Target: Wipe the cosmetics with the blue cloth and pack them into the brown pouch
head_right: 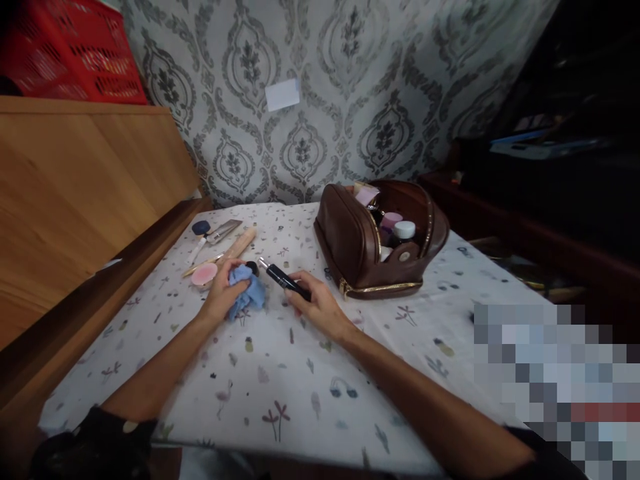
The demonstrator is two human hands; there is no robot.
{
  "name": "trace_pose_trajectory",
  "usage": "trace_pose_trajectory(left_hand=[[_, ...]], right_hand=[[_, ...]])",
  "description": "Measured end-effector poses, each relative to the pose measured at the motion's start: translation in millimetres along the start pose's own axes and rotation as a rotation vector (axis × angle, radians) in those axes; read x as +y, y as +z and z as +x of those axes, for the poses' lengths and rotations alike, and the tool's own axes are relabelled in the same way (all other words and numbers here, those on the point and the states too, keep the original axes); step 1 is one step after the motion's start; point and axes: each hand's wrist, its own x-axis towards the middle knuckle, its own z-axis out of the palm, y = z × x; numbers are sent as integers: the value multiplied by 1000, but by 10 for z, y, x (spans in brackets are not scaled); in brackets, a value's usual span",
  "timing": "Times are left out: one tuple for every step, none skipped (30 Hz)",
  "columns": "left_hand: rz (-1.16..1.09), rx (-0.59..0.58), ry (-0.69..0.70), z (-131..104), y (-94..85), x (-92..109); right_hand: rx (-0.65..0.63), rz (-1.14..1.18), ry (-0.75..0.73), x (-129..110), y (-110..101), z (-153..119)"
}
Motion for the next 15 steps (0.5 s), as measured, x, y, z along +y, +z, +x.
trace_pose_trajectory(left_hand=[[-47, 4, -29, -7, 22, 0], [-115, -5, -66, -20, 46, 8], [-197, -26, -106, -37, 71, 24], [-287, -55, -146, -54, 94, 44], [-378, -80, -181, -70, 114, 67], [-465, -94, -206, -82, 128, 89], [-543, -96, -223, -88, 137, 107], [-615, -85, -234, -88, 140, 120], [-676, -66, -240, -81, 138, 124], [-718, -47, -241, -71, 133, 122], [-735, -40, -236, -58, 124, 113], [-724, -49, -224, -45, 113, 100], [-688, -73, -202, -34, 99, 83], [-631, -109, -173, -25, 83, 65], [-562, -147, -143, -20, 66, 47]], right_hand=[[-34, 25, 4, -11, 15, -9], [-72, 43, 9, -18, 30, -18], [-104, 53, 14, -20, 44, -27], [-126, 58, 18, -17, 56, -34], [-138, 57, 22, -10, 64, -37], [-142, 52, 29, 0, 68, -37], [-135, 50, 39, 13, 68, -34], [-126, 50, 51, 28, 65, -29], [-118, 53, 60, 44, 60, -23], [-114, 57, 66, 59, 54, -16], [-112, 62, 70, 73, 48, -11], [-116, 67, 70, 85, 43, -7], [-125, 69, 69, 92, 39, -5], [-135, 68, 67, 95, 36, -6], [-142, 64, 65, 93, 34, -9]])
